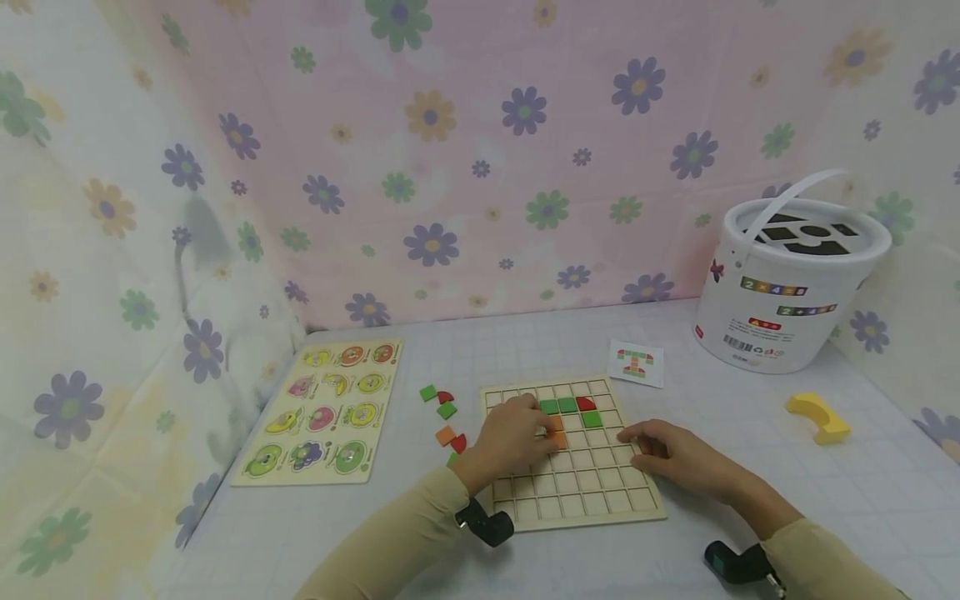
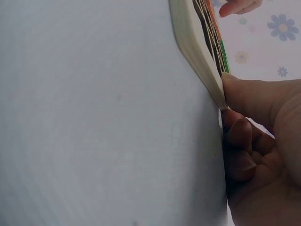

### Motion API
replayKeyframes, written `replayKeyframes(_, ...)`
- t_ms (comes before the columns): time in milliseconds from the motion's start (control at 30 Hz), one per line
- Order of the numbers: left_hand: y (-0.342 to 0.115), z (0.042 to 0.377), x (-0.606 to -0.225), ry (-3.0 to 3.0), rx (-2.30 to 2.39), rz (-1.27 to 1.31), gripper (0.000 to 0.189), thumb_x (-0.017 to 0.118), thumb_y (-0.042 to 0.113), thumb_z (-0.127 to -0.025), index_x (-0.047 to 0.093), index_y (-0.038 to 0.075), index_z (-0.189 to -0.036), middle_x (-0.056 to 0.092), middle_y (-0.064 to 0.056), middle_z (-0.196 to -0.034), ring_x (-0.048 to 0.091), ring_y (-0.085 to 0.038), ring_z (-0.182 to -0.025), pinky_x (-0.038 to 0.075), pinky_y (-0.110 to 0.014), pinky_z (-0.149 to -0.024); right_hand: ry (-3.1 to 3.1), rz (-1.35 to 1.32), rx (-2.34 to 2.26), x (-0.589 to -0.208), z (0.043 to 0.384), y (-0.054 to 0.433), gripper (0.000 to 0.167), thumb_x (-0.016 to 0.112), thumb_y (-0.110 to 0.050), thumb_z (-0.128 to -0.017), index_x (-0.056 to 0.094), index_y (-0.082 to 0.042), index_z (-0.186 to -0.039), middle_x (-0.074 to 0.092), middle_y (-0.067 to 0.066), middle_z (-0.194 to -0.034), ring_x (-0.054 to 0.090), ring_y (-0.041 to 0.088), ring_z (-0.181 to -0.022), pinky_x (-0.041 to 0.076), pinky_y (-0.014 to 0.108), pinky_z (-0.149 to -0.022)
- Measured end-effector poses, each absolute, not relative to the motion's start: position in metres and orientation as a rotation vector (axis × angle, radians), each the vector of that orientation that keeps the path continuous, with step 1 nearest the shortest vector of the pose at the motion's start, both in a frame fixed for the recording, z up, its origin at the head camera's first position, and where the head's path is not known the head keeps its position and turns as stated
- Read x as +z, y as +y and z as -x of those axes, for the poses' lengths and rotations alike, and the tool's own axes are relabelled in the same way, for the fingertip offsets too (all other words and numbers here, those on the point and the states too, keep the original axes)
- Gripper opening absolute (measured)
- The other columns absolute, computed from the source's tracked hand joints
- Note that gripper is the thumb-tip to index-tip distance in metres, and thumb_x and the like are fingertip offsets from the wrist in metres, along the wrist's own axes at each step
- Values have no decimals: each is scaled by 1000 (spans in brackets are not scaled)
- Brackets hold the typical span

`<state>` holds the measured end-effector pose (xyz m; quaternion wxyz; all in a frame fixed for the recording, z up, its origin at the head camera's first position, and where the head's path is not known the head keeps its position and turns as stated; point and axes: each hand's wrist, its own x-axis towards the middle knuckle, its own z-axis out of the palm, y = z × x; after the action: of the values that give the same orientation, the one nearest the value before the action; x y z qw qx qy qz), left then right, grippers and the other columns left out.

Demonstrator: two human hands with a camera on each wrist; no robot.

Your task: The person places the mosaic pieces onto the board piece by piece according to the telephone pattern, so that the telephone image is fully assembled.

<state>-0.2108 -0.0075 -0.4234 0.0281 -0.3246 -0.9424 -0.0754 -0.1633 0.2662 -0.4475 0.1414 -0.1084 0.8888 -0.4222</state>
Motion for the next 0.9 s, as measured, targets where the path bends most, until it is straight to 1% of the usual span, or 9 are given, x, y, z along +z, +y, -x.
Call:
replayKeyframes(200,-10,211,-424,-2896,-247,1001,21,73,43,-86,79,28,-100,64,6,-98,58,-7,-83,44,-18,-64,2568,328,-1220,-447,164,267,40,68,-26,-92,60,-10,-128,49,4,-98,44,9,-85,38,24,-65)
replayKeyframes(400,-22,212,-421,-2947,-258,918,21,71,40,-88,78,27,-103,65,5,-107,62,-11,-96,49,-23,-70,2573,310,-1196,-447,164,267,40,68,-26,-92,60,-11,-128,49,4,-98,45,11,-86,39,25,-66)
replayKeyframes(533,-39,217,-417,-2967,-319,866,22,72,37,-88,78,23,-104,65,2,-105,62,-14,-94,48,-25,-71,2575,291,-1181,-446,164,267,39,67,-26,-92,60,-12,-128,49,3,-99,45,11,-87,39,25,-67)
replayKeyframes(633,-59,219,-415,-2983,-427,787,22,73,34,-87,77,18,-102,66,-1,-102,62,-17,-90,48,-27,-68,2569,306,-1196,-446,163,267,40,68,-26,-92,60,-11,-128,49,4,-99,45,11,-88,39,24,-67)
replayKeyframes(733,-84,221,-417,-3028,-470,651,23,73,33,-87,77,17,-103,66,-1,-102,63,-17,-90,51,-28,-71,2560,327,-1198,-447,164,265,41,68,-27,-92,60,-11,-128,49,4,-100,45,12,-89,39,24,-67)
replayKeyframes(800,-99,222,-419,-3058,-503,570,23,73,32,-86,77,16,-102,66,-2,-104,63,-16,-89,51,-30,-74,2568,303,-1182,-448,164,265,41,68,-28,-92,60,-12,-128,50,4,-100,45,13,-90,39,24,-67)
replayKeyframes(900,-119,223,-422,-3092,-534,476,22,73,31,-86,77,16,-102,65,-2,-104,61,-15,-88,50,-32,-76,2576,285,-1166,-449,166,266,40,68,-27,-92,60,-13,-129,50,3,-101,46,13,-91,40,24,-68)
